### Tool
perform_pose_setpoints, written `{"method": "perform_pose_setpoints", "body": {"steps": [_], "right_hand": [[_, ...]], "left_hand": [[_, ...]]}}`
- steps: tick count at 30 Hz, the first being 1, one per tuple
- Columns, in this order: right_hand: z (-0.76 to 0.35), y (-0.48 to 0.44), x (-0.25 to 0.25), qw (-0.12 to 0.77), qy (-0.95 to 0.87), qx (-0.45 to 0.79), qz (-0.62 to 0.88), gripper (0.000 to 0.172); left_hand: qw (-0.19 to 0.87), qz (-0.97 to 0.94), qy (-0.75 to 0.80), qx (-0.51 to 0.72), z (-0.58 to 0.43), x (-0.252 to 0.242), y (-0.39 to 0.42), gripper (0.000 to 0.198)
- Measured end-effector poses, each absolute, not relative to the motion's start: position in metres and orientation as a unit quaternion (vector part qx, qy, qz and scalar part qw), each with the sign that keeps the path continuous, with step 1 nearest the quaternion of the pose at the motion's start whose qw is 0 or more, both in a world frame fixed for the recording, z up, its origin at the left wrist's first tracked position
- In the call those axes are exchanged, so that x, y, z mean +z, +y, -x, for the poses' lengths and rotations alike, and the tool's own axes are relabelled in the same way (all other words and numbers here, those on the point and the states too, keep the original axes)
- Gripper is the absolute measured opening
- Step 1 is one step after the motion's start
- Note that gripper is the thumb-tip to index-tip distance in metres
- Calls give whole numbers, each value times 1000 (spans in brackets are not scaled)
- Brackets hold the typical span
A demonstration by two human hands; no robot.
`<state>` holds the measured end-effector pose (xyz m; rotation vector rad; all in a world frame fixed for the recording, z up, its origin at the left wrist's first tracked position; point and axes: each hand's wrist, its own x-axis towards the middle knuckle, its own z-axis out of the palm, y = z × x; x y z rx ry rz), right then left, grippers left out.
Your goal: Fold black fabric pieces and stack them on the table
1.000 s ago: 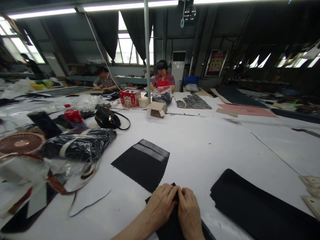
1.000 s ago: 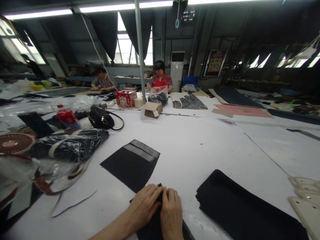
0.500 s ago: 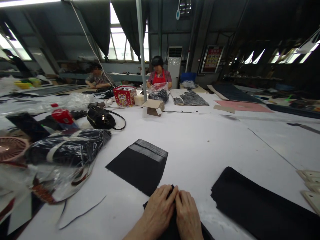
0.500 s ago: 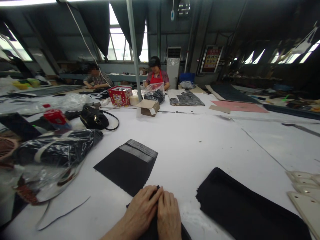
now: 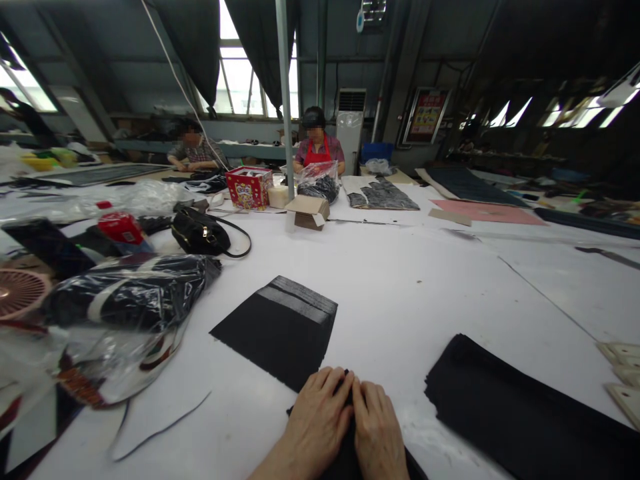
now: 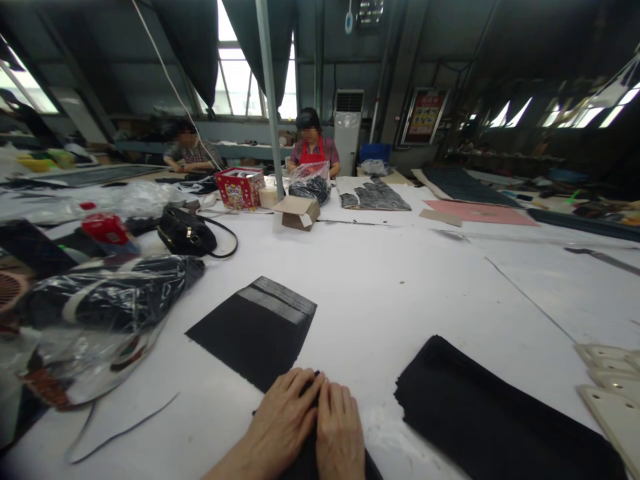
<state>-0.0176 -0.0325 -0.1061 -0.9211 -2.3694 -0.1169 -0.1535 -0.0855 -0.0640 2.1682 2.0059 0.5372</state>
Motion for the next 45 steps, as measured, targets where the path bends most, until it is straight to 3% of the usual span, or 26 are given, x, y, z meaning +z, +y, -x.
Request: {"method": "perform_pose_setpoints", "body": {"steps": [17,23,34,45], "right_hand": [[19,-33,-103,285,-891,-34,350,45],[20,-37,-100,262,-892,-48,365,44],[16,-33,-92,260,-894,9,364,38],[-18,-45,-97,261,-896,28,359,38]], "left_hand": [[68,-722,664,181,154,-61,-84,45],[33,-696,698,168,171,-55,-82,54],[26,-757,628,181,160,-54,-84,40],[-31,-801,592,89,160,-49,-79,42]]}}
